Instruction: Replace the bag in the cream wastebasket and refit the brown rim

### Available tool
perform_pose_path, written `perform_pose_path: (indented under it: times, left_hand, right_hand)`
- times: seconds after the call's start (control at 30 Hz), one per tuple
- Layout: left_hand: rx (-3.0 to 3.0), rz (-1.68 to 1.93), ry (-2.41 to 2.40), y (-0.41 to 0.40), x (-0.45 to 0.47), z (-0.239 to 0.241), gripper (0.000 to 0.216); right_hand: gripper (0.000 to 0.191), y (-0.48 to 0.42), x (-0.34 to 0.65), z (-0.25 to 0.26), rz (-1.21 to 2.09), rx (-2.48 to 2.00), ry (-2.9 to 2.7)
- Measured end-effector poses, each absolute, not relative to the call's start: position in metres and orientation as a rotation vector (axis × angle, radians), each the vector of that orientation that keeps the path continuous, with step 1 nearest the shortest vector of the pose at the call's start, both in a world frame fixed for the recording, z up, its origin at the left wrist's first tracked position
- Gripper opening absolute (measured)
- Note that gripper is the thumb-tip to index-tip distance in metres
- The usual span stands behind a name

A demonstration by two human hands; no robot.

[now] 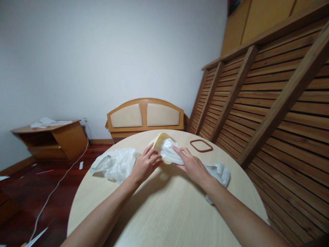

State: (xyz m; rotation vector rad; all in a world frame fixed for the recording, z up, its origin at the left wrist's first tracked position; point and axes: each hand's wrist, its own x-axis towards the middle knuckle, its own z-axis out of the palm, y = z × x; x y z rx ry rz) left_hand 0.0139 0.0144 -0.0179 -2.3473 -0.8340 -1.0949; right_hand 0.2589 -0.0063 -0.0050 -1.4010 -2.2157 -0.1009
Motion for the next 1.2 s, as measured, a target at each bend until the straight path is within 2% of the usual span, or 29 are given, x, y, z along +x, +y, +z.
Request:
perform_pose_path:
  times: [0.13, 0.37, 0.6, 0.77, 0.93, 1.2]
  left_hand:
    - [-2.342, -1.124, -0.82, 0.016, 0.014, -0.017, 0.007]
    - [-2.341, -1.154, -0.814, 0.018, 0.013, -0.017, 0.009]
    - [-2.369, -1.197, -0.896, 0.02, 0.009, -0.017, 0.016]
    - [-2.39, -1.259, -0.937, 0.021, 0.006, -0.019, 0.019]
    - [-2.418, -1.292, -0.94, 0.022, 0.005, -0.02, 0.02]
    - [-2.398, -1.402, -0.979, 0.024, 0.001, -0.018, 0.02]
  right_hand:
    - [0.079, -0.006, 0.259, -0.002, -0.093, -1.431, -2.109]
    - [0.044, -0.011, 0.259, 0.01, -0.124, -1.598, -2.191]
    - [0.046, -0.012, 0.262, 0.013, -0.175, -1.679, -2.158]
    - [0.068, -0.012, 0.264, 0.016, -0.144, -1.746, -2.119]
    - [0.063, -0.009, 0.267, 0.015, -0.25, -1.789, -2.146]
    - [0.042, -0.005, 0.273, 0.012, -0.328, -1.59, -2.163]
